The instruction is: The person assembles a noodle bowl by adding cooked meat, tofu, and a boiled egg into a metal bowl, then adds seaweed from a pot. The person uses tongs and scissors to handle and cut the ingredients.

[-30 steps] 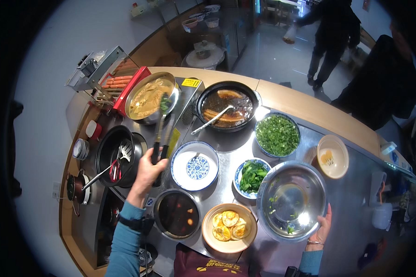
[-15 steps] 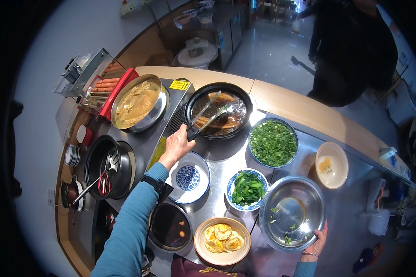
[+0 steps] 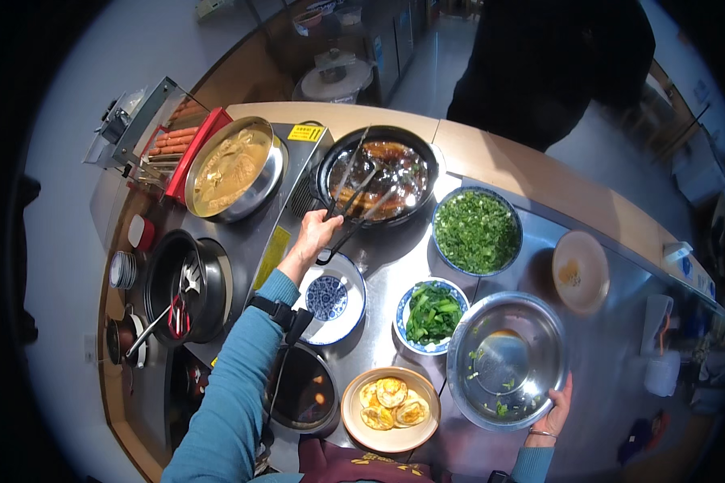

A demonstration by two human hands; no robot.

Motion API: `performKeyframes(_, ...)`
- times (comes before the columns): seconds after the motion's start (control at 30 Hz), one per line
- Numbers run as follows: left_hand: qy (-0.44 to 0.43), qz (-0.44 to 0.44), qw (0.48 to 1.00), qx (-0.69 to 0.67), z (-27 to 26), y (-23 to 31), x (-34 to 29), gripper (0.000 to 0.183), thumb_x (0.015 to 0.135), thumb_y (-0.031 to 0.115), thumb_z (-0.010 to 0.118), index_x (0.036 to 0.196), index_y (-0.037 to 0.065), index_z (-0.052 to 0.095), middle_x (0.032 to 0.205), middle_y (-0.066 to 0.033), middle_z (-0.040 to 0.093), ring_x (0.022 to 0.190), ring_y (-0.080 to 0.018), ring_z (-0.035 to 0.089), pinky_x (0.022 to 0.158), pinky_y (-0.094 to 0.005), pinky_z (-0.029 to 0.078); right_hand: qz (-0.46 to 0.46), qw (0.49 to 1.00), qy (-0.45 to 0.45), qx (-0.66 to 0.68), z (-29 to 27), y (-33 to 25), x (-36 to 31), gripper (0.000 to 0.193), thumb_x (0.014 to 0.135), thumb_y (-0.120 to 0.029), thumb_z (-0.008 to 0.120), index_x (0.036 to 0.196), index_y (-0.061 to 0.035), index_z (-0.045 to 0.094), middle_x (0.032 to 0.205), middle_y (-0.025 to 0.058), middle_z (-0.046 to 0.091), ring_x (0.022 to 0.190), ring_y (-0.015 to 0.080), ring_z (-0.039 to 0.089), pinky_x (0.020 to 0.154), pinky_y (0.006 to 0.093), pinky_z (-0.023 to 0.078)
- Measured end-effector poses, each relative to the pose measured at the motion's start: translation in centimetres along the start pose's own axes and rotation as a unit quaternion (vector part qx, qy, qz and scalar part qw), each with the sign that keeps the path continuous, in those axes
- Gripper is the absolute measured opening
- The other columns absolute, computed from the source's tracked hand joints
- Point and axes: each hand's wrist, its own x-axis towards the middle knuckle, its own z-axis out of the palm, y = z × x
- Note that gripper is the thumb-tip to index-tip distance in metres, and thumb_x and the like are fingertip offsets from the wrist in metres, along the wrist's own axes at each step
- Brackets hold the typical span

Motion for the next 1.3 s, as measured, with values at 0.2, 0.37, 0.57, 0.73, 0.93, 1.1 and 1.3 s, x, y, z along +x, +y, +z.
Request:
performKeyframes(0.2,0.014,-0.049,0.986,-0.162,-1.5,-0.2,-2.2,0.017,0.091,0.019,0.073,0.080,0.007,0.068,0.063,0.0050,0.057,0.052,-0.0043,0.044,0.047,-0.0239,0.032,-0.001,1.000,0.018,-0.005,0.1,-0.3,0.0,0.075,0.079,0.008,0.045,0.153,-0.0068,0.037,0.142,0.0204,0.051,0.128,0.0370,0.055,0.108,0.0517,0.050)
performKeyframes(0.37,-0.069,-0.079,0.959,-0.264,-4.2,2.0,-5.5,0.018,0.096,0.021,0.069,0.083,0.010,0.064,0.056,0.0099,0.045,0.043,-0.0006,0.033,0.040,-0.0213,0.021,-0.012,0.999,0.019,0.029,0.1,0.0,1.3,0.070,0.082,0.009,0.045,0.149,-0.0087,0.044,0.141,0.0175,0.053,0.128,0.0354,0.055,0.109,0.0512,0.048)
performKeyframes(0.57,-0.102,-0.050,0.948,-0.296,-9.6,2.5,-16.3,0.019,0.098,0.020,0.066,0.086,0.005,0.067,0.057,0.0082,0.044,0.047,-0.0027,0.036,0.046,-0.0217,0.025,0.011,1.000,-0.011,0.025,0.2,0.5,1.3,0.070,0.083,0.008,0.046,0.150,-0.0090,0.043,0.142,0.0179,0.053,0.126,0.0349,0.056,0.108,0.0516,0.049)
performKeyframes(0.73,-0.083,-0.148,0.952,-0.255,-14.5,-0.5,-28.6,0.021,0.097,0.023,0.068,0.085,0.006,0.066,0.063,0.0066,0.050,0.053,-0.0034,0.041,0.048,-0.0219,0.029,0.024,1.000,-0.015,-0.002,-0.6,1.0,0.5,0.070,0.083,0.010,0.046,0.151,-0.0059,0.040,0.143,0.0206,0.051,0.128,0.0356,0.055,0.108,0.0500,0.050)
performKeyframes(0.93,-0.039,-0.272,0.922,-0.274,-14.1,-6.6,-34.7,0.020,0.099,0.023,0.065,0.086,0.007,0.064,0.061,0.0064,0.047,0.051,-0.0039,0.039,0.047,-0.0216,0.027,0.039,0.999,-0.032,-0.012,0.1,1.8,-0.5,0.071,0.084,0.010,0.046,0.152,-0.0079,0.039,0.142,0.0201,0.052,0.128,0.0354,0.055,0.109,0.0521,0.049)
performKeyframes(1.1,-0.052,-0.253,0.937,-0.237,-13.2,-10.9,-32.6,0.019,0.099,0.021,0.066,0.085,0.007,0.068,0.064,0.0065,0.052,0.052,-0.0035,0.041,0.049,-0.0218,0.029,0.038,0.998,-0.049,-0.021,2.4,2.0,-1.5,0.072,0.083,0.009,0.046,0.152,-0.0088,0.039,0.141,0.0195,0.053,0.127,0.0354,0.056,0.108,0.0519,0.049)
performKeyframes(1.3,-0.045,-0.253,0.961,-0.104,-13.9,-11.9,-31.6,0.029,0.098,0.031,0.067,0.089,0.003,0.071,0.069,-0.0004,0.064,0.054,-0.0069,0.055,0.049,-0.0247,0.041,0.034,0.996,-0.085,0.017,4.7,2.7,-2.4,0.071,0.080,0.008,0.043,0.149,-0.0072,0.042,0.141,0.0187,0.053,0.127,0.0349,0.056,0.110,0.0498,0.048)
